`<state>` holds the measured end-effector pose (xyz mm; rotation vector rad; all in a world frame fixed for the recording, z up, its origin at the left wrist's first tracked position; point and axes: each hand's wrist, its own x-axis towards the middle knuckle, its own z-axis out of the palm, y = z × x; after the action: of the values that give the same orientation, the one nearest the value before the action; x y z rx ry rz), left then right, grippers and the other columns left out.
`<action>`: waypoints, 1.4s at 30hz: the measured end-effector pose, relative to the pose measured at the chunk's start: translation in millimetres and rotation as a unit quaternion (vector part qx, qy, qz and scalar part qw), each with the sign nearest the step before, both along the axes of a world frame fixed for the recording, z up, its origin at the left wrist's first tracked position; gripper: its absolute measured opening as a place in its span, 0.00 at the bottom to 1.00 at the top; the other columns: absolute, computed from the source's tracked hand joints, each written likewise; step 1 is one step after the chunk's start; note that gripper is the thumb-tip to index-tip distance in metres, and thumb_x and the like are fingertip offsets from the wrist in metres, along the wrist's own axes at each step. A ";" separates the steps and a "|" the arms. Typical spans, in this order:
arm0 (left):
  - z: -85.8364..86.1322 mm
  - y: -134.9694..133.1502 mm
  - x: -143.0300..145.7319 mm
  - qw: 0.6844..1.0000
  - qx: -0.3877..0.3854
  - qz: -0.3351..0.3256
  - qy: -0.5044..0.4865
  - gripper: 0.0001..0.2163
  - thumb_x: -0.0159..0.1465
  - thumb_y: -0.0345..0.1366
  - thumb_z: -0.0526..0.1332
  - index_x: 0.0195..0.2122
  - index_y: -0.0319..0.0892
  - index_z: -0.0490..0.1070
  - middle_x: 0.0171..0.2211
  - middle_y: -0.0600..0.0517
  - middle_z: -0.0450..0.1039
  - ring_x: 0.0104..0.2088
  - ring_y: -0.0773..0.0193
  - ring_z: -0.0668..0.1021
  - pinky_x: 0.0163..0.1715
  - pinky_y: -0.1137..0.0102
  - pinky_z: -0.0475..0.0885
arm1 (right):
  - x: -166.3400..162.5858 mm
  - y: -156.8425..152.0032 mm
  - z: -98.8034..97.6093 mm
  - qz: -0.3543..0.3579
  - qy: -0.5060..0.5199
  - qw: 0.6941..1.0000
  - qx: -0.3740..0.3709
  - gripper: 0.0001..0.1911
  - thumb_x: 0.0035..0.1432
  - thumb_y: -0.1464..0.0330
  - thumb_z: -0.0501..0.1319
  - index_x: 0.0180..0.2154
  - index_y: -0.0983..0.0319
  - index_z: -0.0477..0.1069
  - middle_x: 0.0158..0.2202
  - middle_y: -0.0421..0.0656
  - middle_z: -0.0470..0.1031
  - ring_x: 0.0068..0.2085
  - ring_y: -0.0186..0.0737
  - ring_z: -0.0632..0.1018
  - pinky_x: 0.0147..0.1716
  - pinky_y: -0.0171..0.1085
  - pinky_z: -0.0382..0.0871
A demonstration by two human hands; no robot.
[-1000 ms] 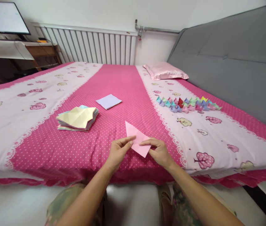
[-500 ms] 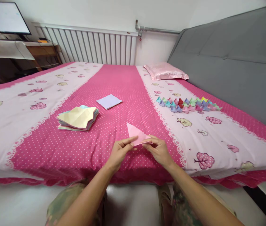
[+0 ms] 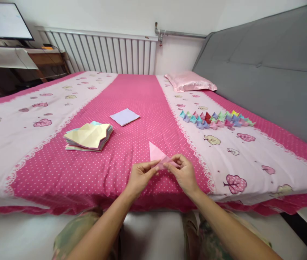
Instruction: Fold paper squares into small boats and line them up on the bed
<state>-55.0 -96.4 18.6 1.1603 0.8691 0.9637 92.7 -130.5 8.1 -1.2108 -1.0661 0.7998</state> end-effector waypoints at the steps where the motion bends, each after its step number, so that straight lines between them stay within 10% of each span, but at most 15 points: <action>1: 0.0 -0.2 0.4 1.000 -0.003 -0.005 -0.007 0.14 0.47 0.37 0.67 0.36 0.41 0.76 0.30 0.49 0.78 0.25 0.68 0.75 0.29 0.73 0.70 | -0.6 -0.1 0.3 -0.005 0.016 1.000 0.002 0.14 0.44 0.64 0.66 0.30 0.61 0.64 0.24 0.35 0.70 0.25 0.33 0.71 0.25 0.31 0.64; 11: -2.2 0.7 -1.2 0.998 0.044 -0.038 -0.032 0.41 0.54 0.36 0.64 0.63 0.44 0.37 0.19 0.58 0.72 0.18 0.75 0.69 0.19 0.79 0.60 | -0.9 -0.7 4.4 0.011 0.012 1.000 -0.023 0.12 0.45 0.64 0.65 0.34 0.62 0.73 0.32 0.42 0.76 0.32 0.38 0.76 0.33 0.35 0.68; 18: -9.8 5.4 -0.6 0.994 0.041 -0.100 0.014 0.14 0.52 0.41 0.63 0.36 0.37 0.72 0.26 0.50 0.75 0.26 0.68 0.75 0.26 0.75 0.66 | 0.9 -2.8 8.6 0.036 -0.041 0.998 -0.014 0.09 0.48 0.63 0.64 0.28 0.63 0.75 0.25 0.40 0.75 0.28 0.36 0.74 0.30 0.34 0.66; 42: -4.9 6.9 -1.4 0.992 -0.024 -0.109 0.053 0.13 0.49 0.43 0.65 0.25 0.36 0.73 0.22 0.49 0.75 0.22 0.67 0.76 0.24 0.73 0.69 | 6.9 -1.9 10.7 0.020 -0.096 0.995 0.002 0.11 0.52 0.62 0.59 0.27 0.62 0.73 0.26 0.40 0.74 0.28 0.37 0.73 0.30 0.34 0.66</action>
<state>-56.4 -89.5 13.7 1.2461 0.8259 0.7037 99.6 -132.4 18.8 -1.2859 -1.2506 0.7226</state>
